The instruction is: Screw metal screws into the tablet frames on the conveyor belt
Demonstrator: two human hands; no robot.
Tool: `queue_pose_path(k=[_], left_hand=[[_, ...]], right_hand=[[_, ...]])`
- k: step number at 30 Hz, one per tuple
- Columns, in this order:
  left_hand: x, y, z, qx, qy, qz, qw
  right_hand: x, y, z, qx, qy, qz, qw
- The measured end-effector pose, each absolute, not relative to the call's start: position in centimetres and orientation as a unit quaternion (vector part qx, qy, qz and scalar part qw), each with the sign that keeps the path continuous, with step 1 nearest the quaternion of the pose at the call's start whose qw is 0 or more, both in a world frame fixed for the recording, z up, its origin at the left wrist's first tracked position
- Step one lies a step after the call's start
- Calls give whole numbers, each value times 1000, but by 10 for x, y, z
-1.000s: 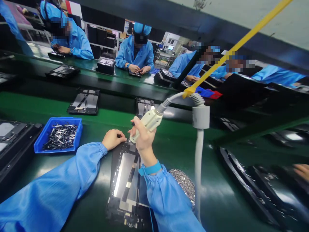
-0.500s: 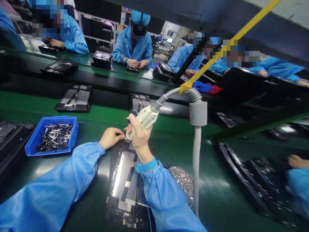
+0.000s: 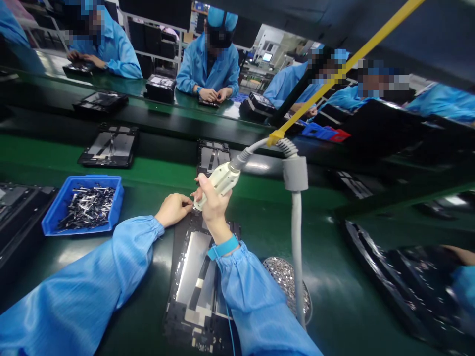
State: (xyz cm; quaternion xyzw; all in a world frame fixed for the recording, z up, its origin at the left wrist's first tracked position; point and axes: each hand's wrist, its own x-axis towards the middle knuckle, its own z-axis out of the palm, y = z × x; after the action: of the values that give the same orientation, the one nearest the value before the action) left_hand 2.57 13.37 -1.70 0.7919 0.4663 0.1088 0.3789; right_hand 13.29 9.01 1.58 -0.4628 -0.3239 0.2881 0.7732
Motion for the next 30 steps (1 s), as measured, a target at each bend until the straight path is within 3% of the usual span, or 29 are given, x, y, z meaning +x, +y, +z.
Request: queue_pose_path(k=[15, 22, 30], left_hand=[[22, 132, -23, 785, 485, 138, 360], [15, 126, -32, 786, 504, 203, 294], [-28, 75, -26, 789, 560, 179, 181]], right_hand=[[126, 92, 13, -456, -343, 299, 765], [139, 64, 68, -308, -362, 285, 832], [163, 10, 100, -298, -321, 261, 860]])
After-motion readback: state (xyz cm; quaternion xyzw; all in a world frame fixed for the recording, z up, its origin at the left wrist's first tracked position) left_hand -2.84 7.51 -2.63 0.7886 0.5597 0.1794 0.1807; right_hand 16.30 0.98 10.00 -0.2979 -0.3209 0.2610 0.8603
